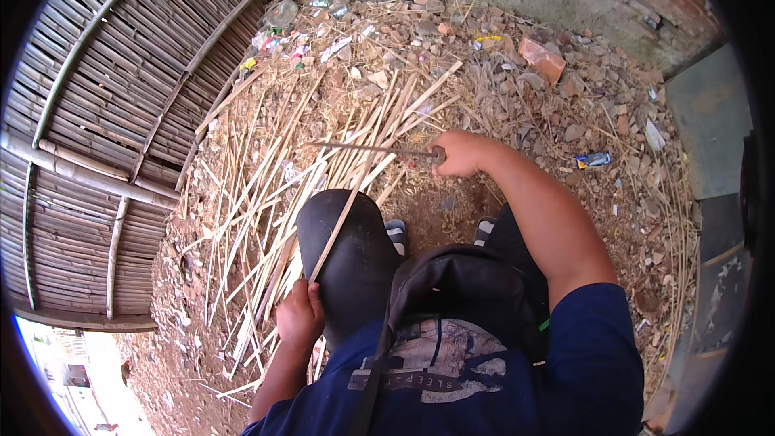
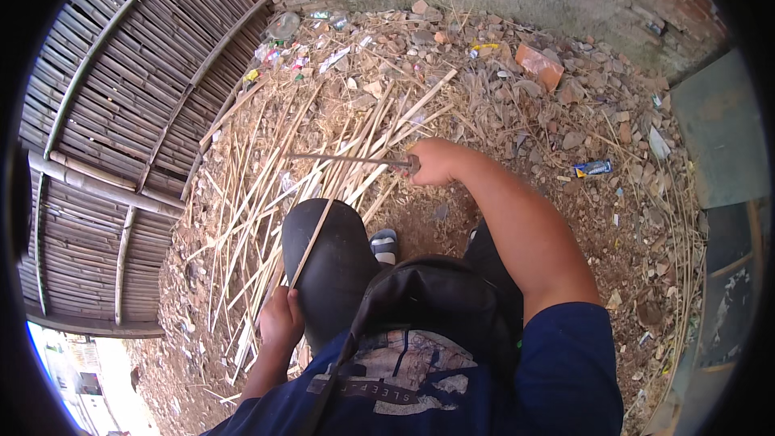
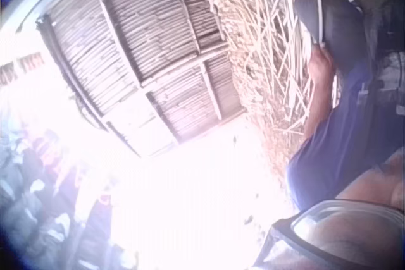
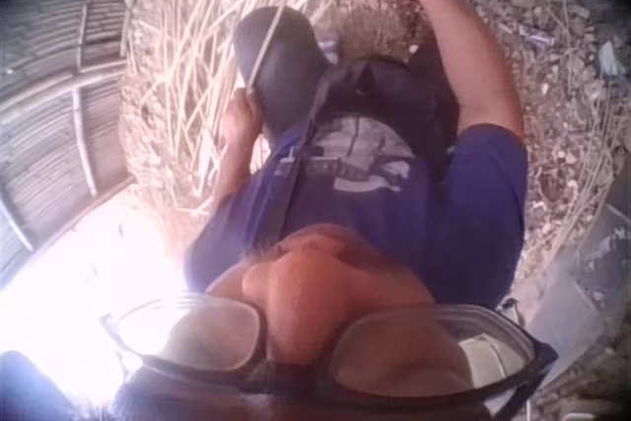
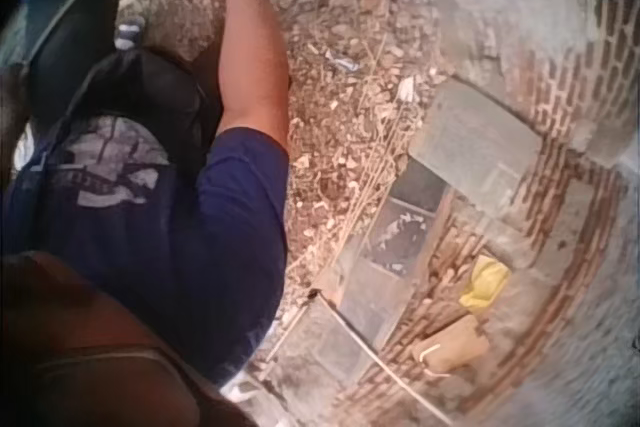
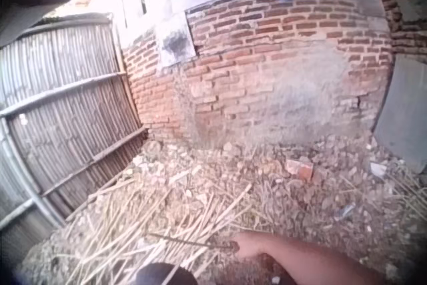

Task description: The person shaves a strip of bamboo by hand using a machete, removing thin layers along its length while holding it against their leg.

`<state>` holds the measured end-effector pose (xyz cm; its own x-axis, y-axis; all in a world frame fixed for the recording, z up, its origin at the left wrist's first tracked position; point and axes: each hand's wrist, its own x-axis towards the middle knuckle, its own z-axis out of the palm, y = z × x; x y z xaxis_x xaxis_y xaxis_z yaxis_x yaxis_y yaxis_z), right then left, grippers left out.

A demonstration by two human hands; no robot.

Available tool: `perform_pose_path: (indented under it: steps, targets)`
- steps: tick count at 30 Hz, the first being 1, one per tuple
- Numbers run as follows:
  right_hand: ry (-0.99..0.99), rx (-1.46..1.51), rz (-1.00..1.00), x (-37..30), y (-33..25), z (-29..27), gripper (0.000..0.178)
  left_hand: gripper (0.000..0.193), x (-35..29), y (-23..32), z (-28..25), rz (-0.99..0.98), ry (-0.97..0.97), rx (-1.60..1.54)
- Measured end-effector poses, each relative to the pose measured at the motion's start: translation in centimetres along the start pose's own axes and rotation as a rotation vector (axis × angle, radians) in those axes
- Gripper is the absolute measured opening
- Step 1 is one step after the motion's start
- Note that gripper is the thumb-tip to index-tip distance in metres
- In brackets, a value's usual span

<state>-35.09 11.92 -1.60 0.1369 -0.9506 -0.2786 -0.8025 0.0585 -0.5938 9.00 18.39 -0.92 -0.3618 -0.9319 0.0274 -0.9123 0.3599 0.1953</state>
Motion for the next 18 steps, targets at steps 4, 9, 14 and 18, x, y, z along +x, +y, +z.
perform_pose_path:
  steps: [4, 9, 14, 18]
  targets:
    - [0.116, -0.015, -0.041, -0.9, -1.6, -0.4, 0.027, 0.031, -0.2, 0.6, -0.8, -0.05, -0.057, -0.002]
    - [-0.039, -0.139, -0.082, -0.8, -4.7, 1.0, 0.028, 0.03, -0.2, 0.6, -1.2, -0.031, -0.057, 0.028]
    - [0.029, -0.042, -0.012, 0.0, -1.1, 0.1, 0.031, 0.03, 0.8, 1.1, -1.1, -0.019, -0.045, 0.038]
    - [0.074, -0.141, -0.023, -1.4, -5.6, 0.0, 0.028, 0.03, 0.1, 0.9, -1.3, -0.041, -0.062, 0.056]
